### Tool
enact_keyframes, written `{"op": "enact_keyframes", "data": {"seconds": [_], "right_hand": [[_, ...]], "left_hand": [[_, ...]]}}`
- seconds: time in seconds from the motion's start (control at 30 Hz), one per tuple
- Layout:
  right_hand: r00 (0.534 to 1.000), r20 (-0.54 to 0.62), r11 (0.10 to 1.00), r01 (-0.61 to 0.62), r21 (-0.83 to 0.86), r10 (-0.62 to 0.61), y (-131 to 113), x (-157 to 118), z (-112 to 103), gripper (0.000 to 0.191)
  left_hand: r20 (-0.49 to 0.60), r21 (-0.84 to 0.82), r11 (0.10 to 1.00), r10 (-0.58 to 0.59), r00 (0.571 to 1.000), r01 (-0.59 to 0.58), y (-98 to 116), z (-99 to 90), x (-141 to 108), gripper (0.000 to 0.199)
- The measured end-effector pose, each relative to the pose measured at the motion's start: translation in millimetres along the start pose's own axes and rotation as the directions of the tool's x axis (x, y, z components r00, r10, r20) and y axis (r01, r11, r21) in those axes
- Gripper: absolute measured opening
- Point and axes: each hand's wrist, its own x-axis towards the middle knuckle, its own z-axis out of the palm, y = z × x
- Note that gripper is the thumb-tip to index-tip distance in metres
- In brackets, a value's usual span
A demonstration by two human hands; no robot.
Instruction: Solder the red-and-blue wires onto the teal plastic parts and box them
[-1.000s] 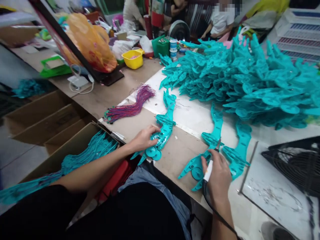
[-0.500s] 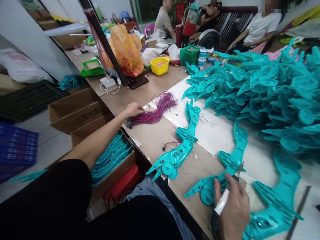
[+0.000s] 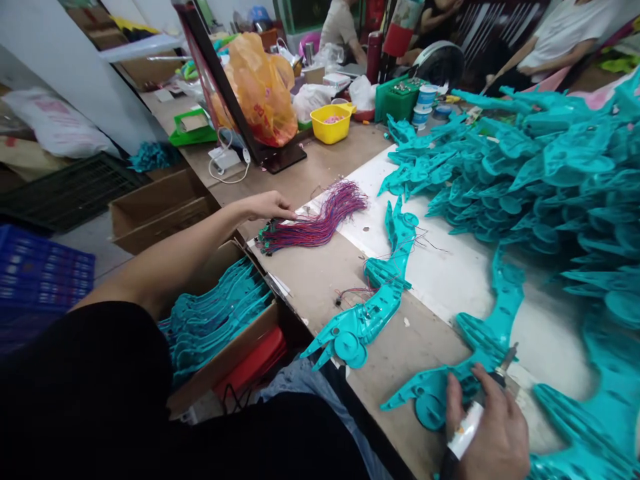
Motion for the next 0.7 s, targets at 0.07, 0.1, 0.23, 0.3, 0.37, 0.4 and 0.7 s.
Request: {"op": "enact_keyframes", "data": {"seconds": [0.07, 0.1, 0.23, 0.3, 0.37, 0.4, 0.7], "right_hand": [[1.0, 0.001, 1.0, -0.007, -0.009, 0.007, -0.2, 0.0, 0.2, 0.06], [1.0, -0.003, 1.0, -0.005, -0.01, 0.005, -0.3, 0.0, 0.4, 0.06], [1.0, -0.016, 1.0, 0.006, -0.016, -0.006, -1.2, 0.8, 0.6, 0.059], [1.0, -0.009, 1.0, -0.002, -0.02, 0.001, -2.6, 1.5, 0.1, 0.06], [1.0, -0.004, 1.0, -0.014, -0.021, 0.014, -3.9, 2.1, -0.5, 0.06], [1.0, -0.003, 1.0, -0.02, -0.015, 0.02, -4.3, 2.2, -0.8, 0.06], [0.999, 0.008, 0.999, -0.038, 0.017, 0.038, -7.0, 3.4, -2.0, 0.06]], "left_hand": [[0.032, -0.142, 0.987, -0.066, 0.997, 0.07, 2.4, 4.1, -2.4, 0.033], [0.063, -0.208, 0.974, -0.083, 0.995, 0.094, 3.4, 6.4, -4.7, 0.032], [0.26, -0.45, 0.884, -0.003, 0.966, 0.124, 1.5, 14.4, -19.4, 0.045], [0.275, -0.513, 0.852, 0.049, 0.96, 0.103, -3.3, 17.2, -27.2, 0.067], [0.227, -0.542, 0.838, 0.066, 0.972, 0.07, -8.1, 19.5, -34.2, 0.083], [0.204, -0.548, 0.834, 0.06, 0.977, 0.063, -9.7, 20.6, -37.3, 0.088], [-0.084, -0.28, 0.959, -0.081, 0.993, 0.055, -6.3, 20.1, -51.8, 0.08]]}}
